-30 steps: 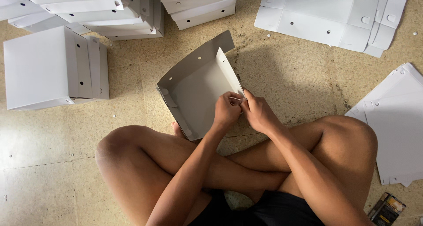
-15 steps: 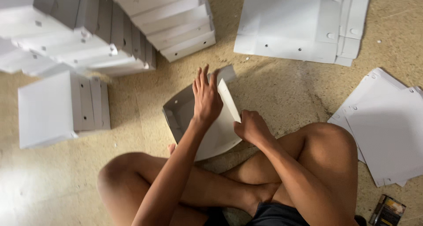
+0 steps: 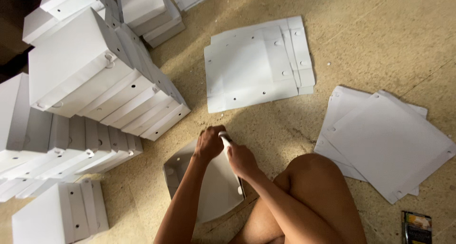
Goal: The person assembles white cardboard boxes by hand, folding the flaps and securing the tabs before placing a lid on one.
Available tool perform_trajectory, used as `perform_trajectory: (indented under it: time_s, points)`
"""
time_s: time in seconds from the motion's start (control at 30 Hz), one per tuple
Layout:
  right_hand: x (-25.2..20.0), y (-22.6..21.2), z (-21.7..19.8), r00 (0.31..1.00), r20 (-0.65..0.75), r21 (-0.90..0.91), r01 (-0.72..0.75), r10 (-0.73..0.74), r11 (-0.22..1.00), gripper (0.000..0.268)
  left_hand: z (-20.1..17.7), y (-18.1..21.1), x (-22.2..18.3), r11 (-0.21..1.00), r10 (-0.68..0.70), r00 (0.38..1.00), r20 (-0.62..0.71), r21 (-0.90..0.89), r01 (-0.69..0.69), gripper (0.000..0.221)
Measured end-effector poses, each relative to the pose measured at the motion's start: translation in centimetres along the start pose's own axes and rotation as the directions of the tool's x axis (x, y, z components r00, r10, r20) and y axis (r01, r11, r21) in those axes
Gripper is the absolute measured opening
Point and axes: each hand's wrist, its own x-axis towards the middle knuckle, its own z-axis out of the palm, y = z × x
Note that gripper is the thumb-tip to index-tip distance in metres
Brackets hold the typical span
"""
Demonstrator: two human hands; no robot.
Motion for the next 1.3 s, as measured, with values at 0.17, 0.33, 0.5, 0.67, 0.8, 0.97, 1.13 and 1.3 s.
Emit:
perform_trajectory:
  time_s: [0.17, 0.33, 0.5, 0.67, 0.8, 0.97, 1.13, 1.3]
  points:
    - [2.0, 2.1, 1.6, 0.994, -0.101, 0.102, -0.041, 0.051, 0.994, 0.032, -3.7, 0.0, -0.8, 0.982, 0.142, 0.964, -0.224, -0.092, -0.166, 0.025]
    - [2.5, 2.7, 2.4, 0.991, -0.136, 0.175, 0.028, -0.004, 0.984, 0.029, -5.7, 0.1, -2.9, 0.969, -0.165, 0.941, -0.297, -0.227, 0.098, 0.022]
    - [3.5, 4.0, 3.6, 0.988, -0.157, 0.25, 0.044, -0.004, 0.967, 0.03, -5.6, 0.0, -3.6, 0.905, -0.344, 0.894, -0.287, -0.354, 0.235, 0.018]
    - [4.1, 5.1, 4.7, 0.985, -0.174, 0.246, 0.059, -0.016, 0.967, 0.031, -4.6, 1.2, -3.1, 0.834, -0.371, 0.892, -0.259, -0.515, 0.197, 0.018]
    - [2.0, 2.0, 1.8, 0.981, -0.196, 0.22, 0.051, -0.007, 0.974, 0.033, -6.6, 4.3, -3.6, 0.663, -0.487, 0.867, -0.107, -0.692, 0.287, 0.032]
    - [2.4, 3.6, 2.9, 0.971, -0.231, 0.224, 0.11, -0.057, 0.968, 0.031, -6.1, 3.6, -4.3, 0.56, -0.533, 0.841, -0.098, -0.785, 0.263, 0.012]
    - [3.0, 3.9, 3.3, 0.976, -0.186, 0.187, 0.152, -0.117, 0.97, 0.029, -6.1, 1.4, -5.6, 0.163, -0.596, 0.803, -0.027, -0.983, 0.089, 0.052]
    - [2.1, 2.3, 2.0, 0.965, -0.251, 0.246, 0.139, -0.075, 0.959, 0.035, -6.6, -0.6, -7.6, 0.027, -0.655, 0.755, 0.045, -0.996, 0.083, 0.061]
